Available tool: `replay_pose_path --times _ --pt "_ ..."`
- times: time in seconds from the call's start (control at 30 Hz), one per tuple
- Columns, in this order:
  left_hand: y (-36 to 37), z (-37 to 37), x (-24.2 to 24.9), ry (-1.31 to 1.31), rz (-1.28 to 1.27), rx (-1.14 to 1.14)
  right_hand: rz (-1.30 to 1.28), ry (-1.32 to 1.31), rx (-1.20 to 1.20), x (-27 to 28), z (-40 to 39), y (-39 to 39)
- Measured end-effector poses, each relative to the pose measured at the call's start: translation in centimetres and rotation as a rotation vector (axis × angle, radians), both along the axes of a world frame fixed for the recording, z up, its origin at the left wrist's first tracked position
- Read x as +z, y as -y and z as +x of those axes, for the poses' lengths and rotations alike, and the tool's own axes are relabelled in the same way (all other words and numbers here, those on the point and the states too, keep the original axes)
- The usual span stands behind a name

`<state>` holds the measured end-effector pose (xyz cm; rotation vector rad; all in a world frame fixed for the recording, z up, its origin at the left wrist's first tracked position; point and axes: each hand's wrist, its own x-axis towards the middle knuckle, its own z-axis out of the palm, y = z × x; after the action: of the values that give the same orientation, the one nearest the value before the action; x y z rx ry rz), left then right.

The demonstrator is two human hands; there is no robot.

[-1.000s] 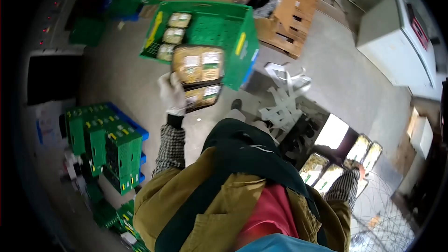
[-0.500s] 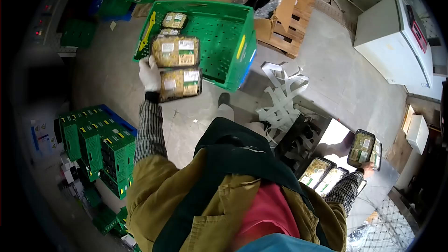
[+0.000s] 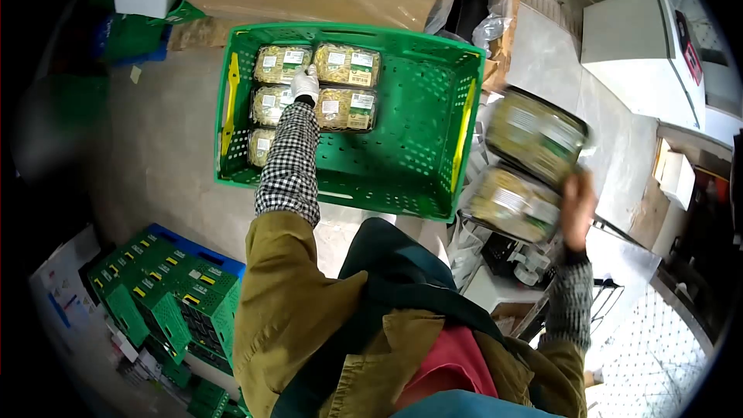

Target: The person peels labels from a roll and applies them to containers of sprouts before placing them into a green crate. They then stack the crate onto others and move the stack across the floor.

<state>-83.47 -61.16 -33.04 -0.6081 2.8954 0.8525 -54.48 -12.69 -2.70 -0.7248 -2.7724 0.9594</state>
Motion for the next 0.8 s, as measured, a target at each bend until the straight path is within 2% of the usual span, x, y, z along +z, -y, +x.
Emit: replay_pose_path --times 0.03,0.07,0.1,0.13,0.17,0.2,0.23,0.27,0.3,0.33,0.37,0.4,0.43,0.47,0.5,0.53,0.57,0.6,0.67,0.7,0.73,0.77,0.8 --pt "0.1 0.0 1.5 0.072 -0.034 -0.025 -0.026 -0.131 0.138 -3.2 -3.1 3.2" --pt "0.1 0.6 3.0 0.142 -0.07 -0.049 -0.17 0.105 0.131 -4.1 -6.1 6.0" --pt "0.5 1.4 3.2 -0.021 -0.049 -0.049 -0.171 0.121 0.228 -7.3 -8.6 8.0" --pt "-0.3 2.3 6.5 -0.031 -0.084 -0.098 -0.187 0.093 0.274 -8.4 -11.2 10.7" --pt "-0.8 3.6 7.9 -0.088 -0.167 -0.193 -0.161 0.067 0.284 -12.0 -12.9 12.3" --pt "-1.5 5.4 9.2 -0.054 -0.179 -0.306 -0.052 0.069 0.304 -14.5 -14.5 13.7" --pt "-1.9 7.4 9.5 -0.191 -0.139 -0.497 0.026 0.089 0.287 -17.1 -15.7 14.6" --pt "-2.9 9.6 9.7 -0.129 -0.174 -0.645 0.15 0.25 0.274 -18.7 -16.7 14.9" --pt "-4.7 12.0 11.8 -0.066 -0.136 -0.752 0.589 0.067 0.481 -22.1 -16.3 13.9" --pt "-5.8 13.6 11.4 -0.153 -0.137 -0.933 0.771 0.024 0.528 -20.4 -16.3 14.5" --pt "-7.4 14.8 11.6 -0.052 -0.176 -1.035 0.507 0.139 0.329 -18.9 -16.3 15.7" --pt "-9.1 15.9 11.8 0.047 -0.216 -1.147 0.492 0.026 0.407 -20.2 -14.9 15.4" --pt "-10.4 16.3 11.7 0.107 -0.255 -1.201 0.254 0.193 0.375 -16.3 -13.4 16.3" --pt "-11.9 16.2 11.0 0.15 -0.289 -1.282 0.501 0.049 0.459 -15.8 -10.8 16.3" --pt "-12.3 16.3 7.2 0.041 -0.246 -1.32 0.391 0.109 0.433 -13.9 -7.9 16.1" --pt "-12.7 16.4 4.1 -0.018 -0.332 -1.356 0.255 -0.006 0.47 -14.4 -4.7 14.6" --pt "-13.9 16.1 5.6 0.116 -0.499 -1.406 0.094 -0.058 0.33 -11.9 -1.2 13.0" --pt "-14.9 15.8 6.1 0.087 -0.546 -1.416 -0.067 -0.135 0.189 -9.1 2.3 11.4" --pt "-16.4 15.1 6.2 -0.071 -0.593 -1.346 0.022 -0.041 -0.134 -7.5 11.8 6.6" --pt "-18.4 14.5 7.1 -0.092 -0.476 -1.248 0.055 -0.053 -0.296 -6.7 17.4 3.6" --pt "-22.8 16.3 13.2 -0.156 -0.297 -1.104 0.09 -0.096 -0.508 -5.8 23.0 0.9" --pt "-26.5 17.6 16.3 -0.305 -0.086 -1.109 0.15 -0.1 -0.703 -5.2 27.3 -1.3" --pt "-30.5 20.1 19.3 -0.452 0.125 -1.101 0.377 -0.111 -0.795 -4.9 33.1 -4.1"
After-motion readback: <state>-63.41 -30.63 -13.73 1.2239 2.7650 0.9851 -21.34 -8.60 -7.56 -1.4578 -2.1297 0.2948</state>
